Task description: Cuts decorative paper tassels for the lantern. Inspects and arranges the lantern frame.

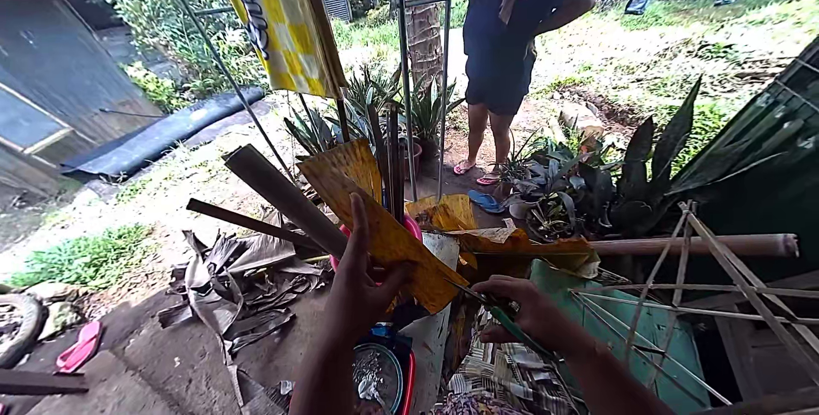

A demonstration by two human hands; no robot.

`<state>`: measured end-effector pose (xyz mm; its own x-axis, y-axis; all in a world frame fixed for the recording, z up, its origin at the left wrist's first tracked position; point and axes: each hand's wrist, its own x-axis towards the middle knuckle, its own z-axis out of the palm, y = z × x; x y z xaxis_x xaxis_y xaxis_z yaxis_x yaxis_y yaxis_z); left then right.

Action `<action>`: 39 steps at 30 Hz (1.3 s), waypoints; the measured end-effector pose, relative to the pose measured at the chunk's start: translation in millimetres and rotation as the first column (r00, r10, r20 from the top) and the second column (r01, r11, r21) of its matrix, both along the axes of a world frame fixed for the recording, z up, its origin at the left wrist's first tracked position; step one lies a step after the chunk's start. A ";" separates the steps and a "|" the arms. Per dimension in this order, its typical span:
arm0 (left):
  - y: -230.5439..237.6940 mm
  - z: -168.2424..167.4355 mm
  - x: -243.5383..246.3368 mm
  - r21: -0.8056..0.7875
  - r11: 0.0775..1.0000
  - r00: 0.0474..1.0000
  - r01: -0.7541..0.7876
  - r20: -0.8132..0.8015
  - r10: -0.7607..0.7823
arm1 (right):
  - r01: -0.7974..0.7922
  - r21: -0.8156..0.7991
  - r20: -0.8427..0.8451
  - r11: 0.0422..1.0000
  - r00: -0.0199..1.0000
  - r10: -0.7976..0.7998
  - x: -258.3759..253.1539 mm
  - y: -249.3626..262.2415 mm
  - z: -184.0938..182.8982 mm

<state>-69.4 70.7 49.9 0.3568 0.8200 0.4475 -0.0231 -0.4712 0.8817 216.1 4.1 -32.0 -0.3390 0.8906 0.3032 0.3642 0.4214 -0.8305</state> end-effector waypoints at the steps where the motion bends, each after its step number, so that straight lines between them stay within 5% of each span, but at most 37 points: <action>1: -0.3 0.3 0.8 -0.002 1.000 1.000 0.006 -0.002 -0.006 | -0.001 -0.008 -0.010 1.000 1.000 0.001 0.0 -0.4 -1.0; 17: 0.6 3.3 8.9 0.024 0.999 0.998 0.044 -0.053 -0.043 | -0.005 0.010 -0.140 1.000 0.990 0.006 0.6 -5.8 -9.8; 39: -5.7 5.5 4.3 0.058 0.997 0.981 0.047 -0.192 -0.035 | -0.085 -0.179 -0.303 0.980 0.952 0.027 -23.3 -11.2 -8.1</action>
<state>-65.0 65.0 55.3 0.4734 0.7757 0.4173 0.1219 -0.5269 0.8411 192.7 -7.0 -40.1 -0.3094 0.9233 0.2277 0.0682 0.2604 -0.9631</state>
